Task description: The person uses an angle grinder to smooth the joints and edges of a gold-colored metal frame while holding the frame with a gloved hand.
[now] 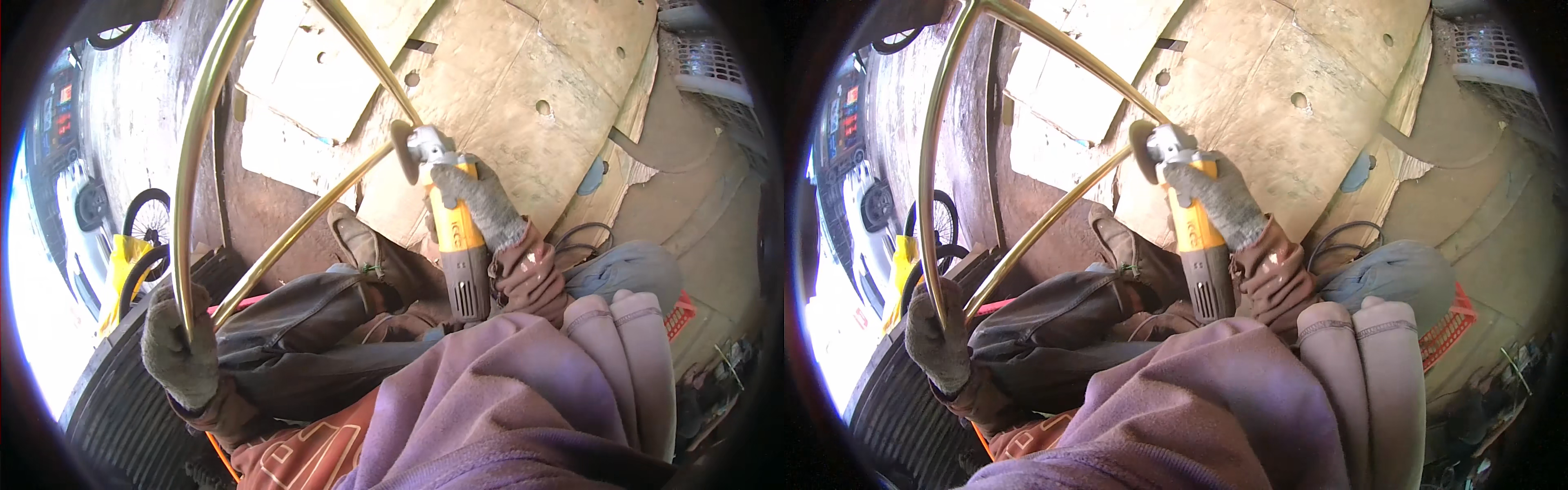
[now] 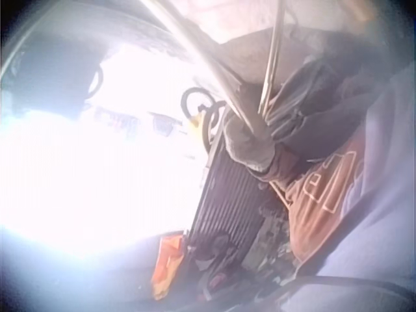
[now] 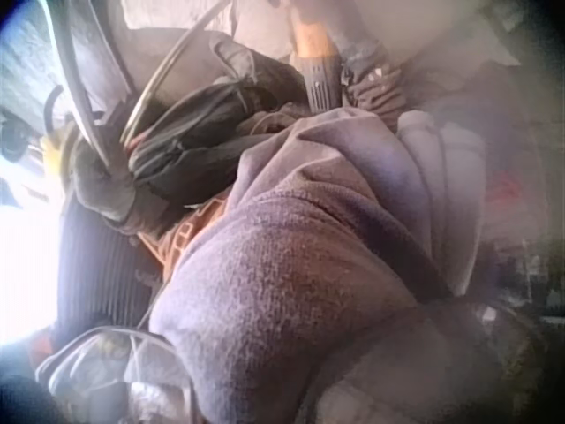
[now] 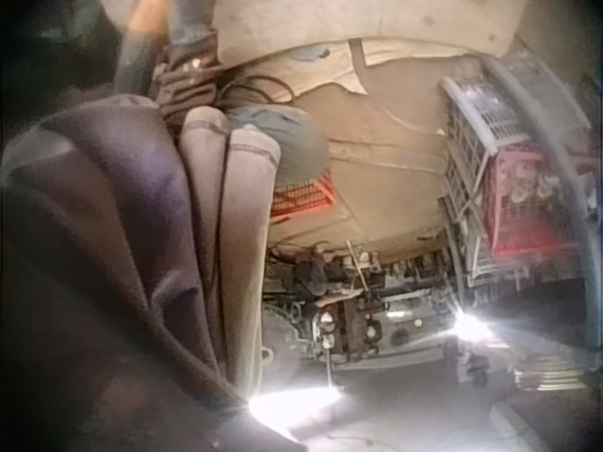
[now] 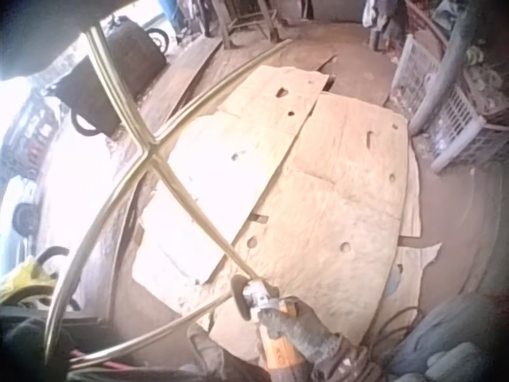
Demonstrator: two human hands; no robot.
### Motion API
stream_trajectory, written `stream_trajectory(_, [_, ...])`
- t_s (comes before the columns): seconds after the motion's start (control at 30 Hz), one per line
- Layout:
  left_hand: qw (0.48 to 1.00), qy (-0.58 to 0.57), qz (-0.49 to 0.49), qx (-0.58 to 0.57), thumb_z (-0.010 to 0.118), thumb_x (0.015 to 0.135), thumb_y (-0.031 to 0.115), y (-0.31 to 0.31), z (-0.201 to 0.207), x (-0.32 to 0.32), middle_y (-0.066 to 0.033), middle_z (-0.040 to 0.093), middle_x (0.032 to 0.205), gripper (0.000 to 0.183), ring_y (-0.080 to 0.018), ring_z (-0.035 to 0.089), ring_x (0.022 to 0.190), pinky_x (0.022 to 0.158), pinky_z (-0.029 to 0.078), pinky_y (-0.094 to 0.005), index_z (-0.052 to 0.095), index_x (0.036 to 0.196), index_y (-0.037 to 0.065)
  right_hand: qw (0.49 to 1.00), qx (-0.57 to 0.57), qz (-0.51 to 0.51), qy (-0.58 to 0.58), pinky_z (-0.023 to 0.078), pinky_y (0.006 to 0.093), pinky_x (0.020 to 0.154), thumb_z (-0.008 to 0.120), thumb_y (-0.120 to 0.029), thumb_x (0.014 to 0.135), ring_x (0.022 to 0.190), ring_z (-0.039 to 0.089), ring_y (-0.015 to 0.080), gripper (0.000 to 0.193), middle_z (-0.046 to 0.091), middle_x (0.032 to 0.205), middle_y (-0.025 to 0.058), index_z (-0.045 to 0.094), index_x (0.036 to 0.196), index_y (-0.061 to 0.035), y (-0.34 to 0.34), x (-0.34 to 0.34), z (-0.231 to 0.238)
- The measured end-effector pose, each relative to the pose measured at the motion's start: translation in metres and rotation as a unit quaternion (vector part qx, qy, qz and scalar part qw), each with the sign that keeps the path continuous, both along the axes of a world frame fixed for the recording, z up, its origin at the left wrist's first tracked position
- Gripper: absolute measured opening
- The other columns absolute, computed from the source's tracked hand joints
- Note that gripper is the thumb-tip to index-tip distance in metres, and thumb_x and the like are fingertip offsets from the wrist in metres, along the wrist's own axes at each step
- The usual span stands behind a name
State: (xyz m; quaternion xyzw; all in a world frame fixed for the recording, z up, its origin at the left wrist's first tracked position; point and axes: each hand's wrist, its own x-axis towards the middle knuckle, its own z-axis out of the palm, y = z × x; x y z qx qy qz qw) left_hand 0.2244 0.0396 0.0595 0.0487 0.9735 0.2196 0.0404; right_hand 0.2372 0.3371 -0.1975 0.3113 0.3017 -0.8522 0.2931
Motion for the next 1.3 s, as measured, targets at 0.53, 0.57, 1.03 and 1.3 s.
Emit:
stream_trajectory(0.53, [1.000, -0.012, -0.014, 0.003, 0.064, 0.084, -0.005, 0.003, -0.009, -0.016, -0.0131, 0.066, 0.089, 0.010, -0.0203, 0.063, 0.081, 0.073, 0.051, -0.0326, 0.057, 0.087, 0.002, 0.998, 0.031, -0.017, 0.059, 0.059, 0.0328, 0.057, 0.080, -0.013, 0.087, 0.068, 0.068, 0.0160, 0.037, 0.067, 0.087, 0.0087, 0.053, 0.109, -0.0027, -0.028, 0.021, 0.026])
stream_trajectory(0.57, [1.000, -0.019, 0.007, -0.002, 0.064, 0.084, -0.005, 0.002, -0.004, -0.013, -0.0125, 0.066, 0.090, 0.010, -0.0195, 0.062, 0.081, 0.074, 0.050, -0.0320, 0.058, 0.088, 0.002, 0.998, 0.035, -0.020, 0.046, 0.059, 0.0330, 0.058, 0.080, -0.011, 0.086, 0.067, 0.067, 0.0159, 0.037, 0.067, 0.086, 0.0087, 0.053, 0.110, -0.0024, -0.031, 0.024, 0.027])
stream_trajectory(1.03, [0.959, -0.130, 0.249, 0.018, 0.068, 0.089, 0.008, -0.004, 0.013, -0.012, -0.0048, 0.067, 0.093, 0.009, -0.0112, 0.057, 0.081, 0.075, 0.047, -0.0268, 0.065, 0.096, 0.003, 0.999, -0.049, -0.019, 0.004, 0.060, 0.0347, 0.052, 0.074, -0.015, 0.092, 0.062, 0.069, 0.0205, 0.026, 0.068, 0.081, 0.0120, 0.057, 0.109, -0.0040, -0.021, 0.011, -0.011])
stream_trajectory(1.3, [0.976, -0.093, 0.196, 0.029, 0.072, 0.089, 0.010, -0.012, -0.002, -0.019, -0.0033, 0.066, 0.091, 0.011, -0.0079, 0.053, 0.070, 0.062, 0.043, -0.0243, 0.066, 0.095, 0.003, 0.997, -0.012, 0.029, 0.077, 0.061, 0.0308, 0.065, 0.084, -0.018, 0.085, 0.075, 0.069, 0.0166, 0.044, 0.068, 0.092, 0.0098, 0.052, 0.110, -0.0023, -0.030, 0.016, 0.015])
